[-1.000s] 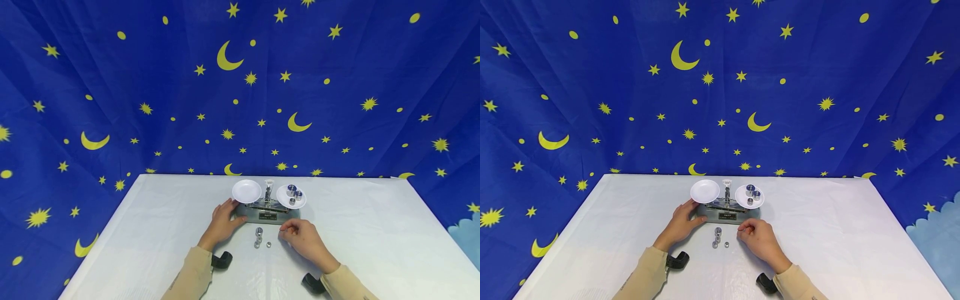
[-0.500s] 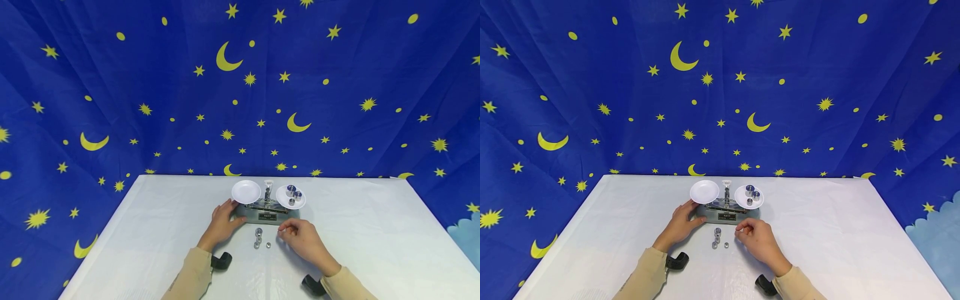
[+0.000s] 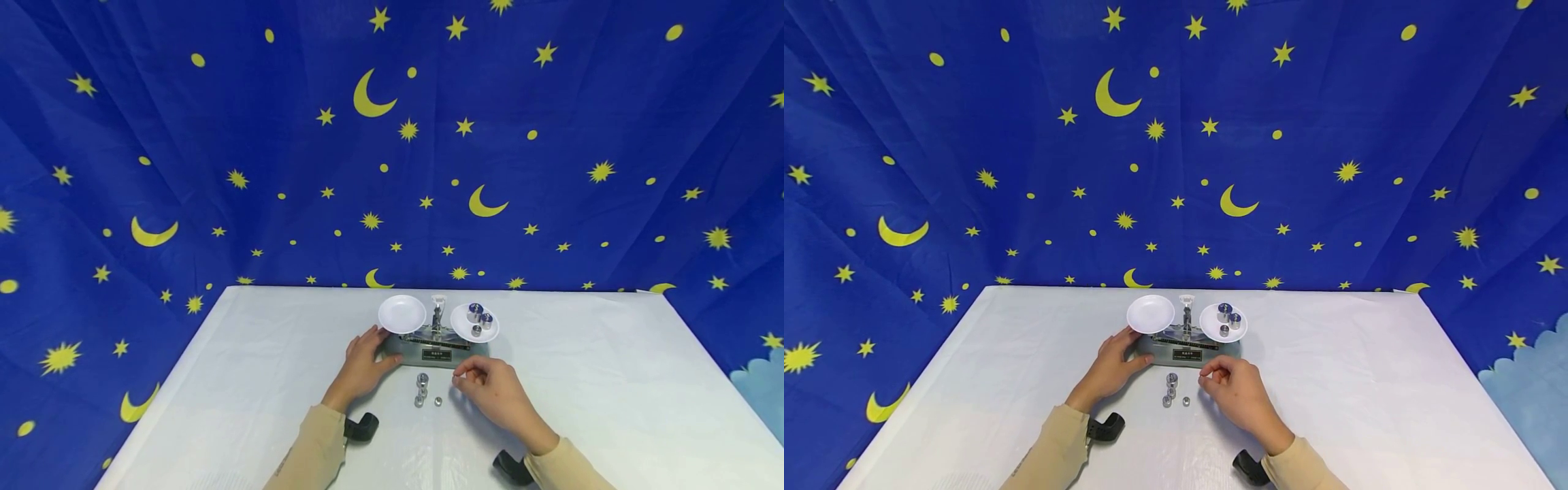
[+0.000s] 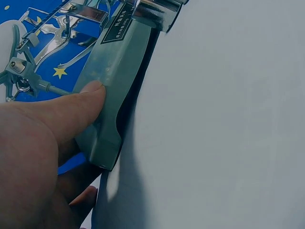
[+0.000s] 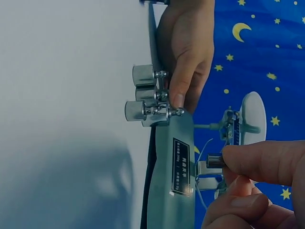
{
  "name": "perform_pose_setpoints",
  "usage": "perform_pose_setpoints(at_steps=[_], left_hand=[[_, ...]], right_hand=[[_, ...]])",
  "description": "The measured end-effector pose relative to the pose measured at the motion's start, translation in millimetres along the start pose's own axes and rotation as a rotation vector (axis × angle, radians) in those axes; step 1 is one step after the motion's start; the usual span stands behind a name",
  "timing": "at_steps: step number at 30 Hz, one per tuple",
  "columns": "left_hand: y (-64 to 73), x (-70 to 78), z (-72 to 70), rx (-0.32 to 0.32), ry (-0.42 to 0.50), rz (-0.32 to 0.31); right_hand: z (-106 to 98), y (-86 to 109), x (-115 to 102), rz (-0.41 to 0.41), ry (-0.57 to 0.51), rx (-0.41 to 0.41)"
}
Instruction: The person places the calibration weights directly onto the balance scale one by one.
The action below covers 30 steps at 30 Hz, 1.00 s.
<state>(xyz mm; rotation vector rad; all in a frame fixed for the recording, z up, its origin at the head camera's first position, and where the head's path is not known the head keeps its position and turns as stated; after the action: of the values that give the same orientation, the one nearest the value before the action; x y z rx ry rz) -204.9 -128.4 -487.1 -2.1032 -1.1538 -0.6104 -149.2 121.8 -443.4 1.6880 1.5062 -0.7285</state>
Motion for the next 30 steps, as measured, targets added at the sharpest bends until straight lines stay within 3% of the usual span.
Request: perform_pose_setpoints(at_steps=[15, 30], left_hand=[[0.8, 0.5, 0.4, 0.008, -0.005, 0.021], [0.0, 4.3, -1.7, -0.002, 0.006, -0.001]], right_hand=[[-4.5, 4.9, -7.6, -0.019, -0.033, -0.019], [-7.2, 4.1, -14.0, -0.052, -0.026, -0.004]])
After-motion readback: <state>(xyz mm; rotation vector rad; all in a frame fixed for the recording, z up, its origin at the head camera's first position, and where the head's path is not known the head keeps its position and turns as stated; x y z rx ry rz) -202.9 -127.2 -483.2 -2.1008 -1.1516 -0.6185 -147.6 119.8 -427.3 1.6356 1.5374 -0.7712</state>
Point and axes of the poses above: each hand's wrist, its own y-axis away from the middle knuckle, its own z-axis out of the palm, x = y × z, the point moved 2 cm from there along -y, towards the middle knuckle, and after that the axes turned 13 degrees about z, right-handed, at the moved point
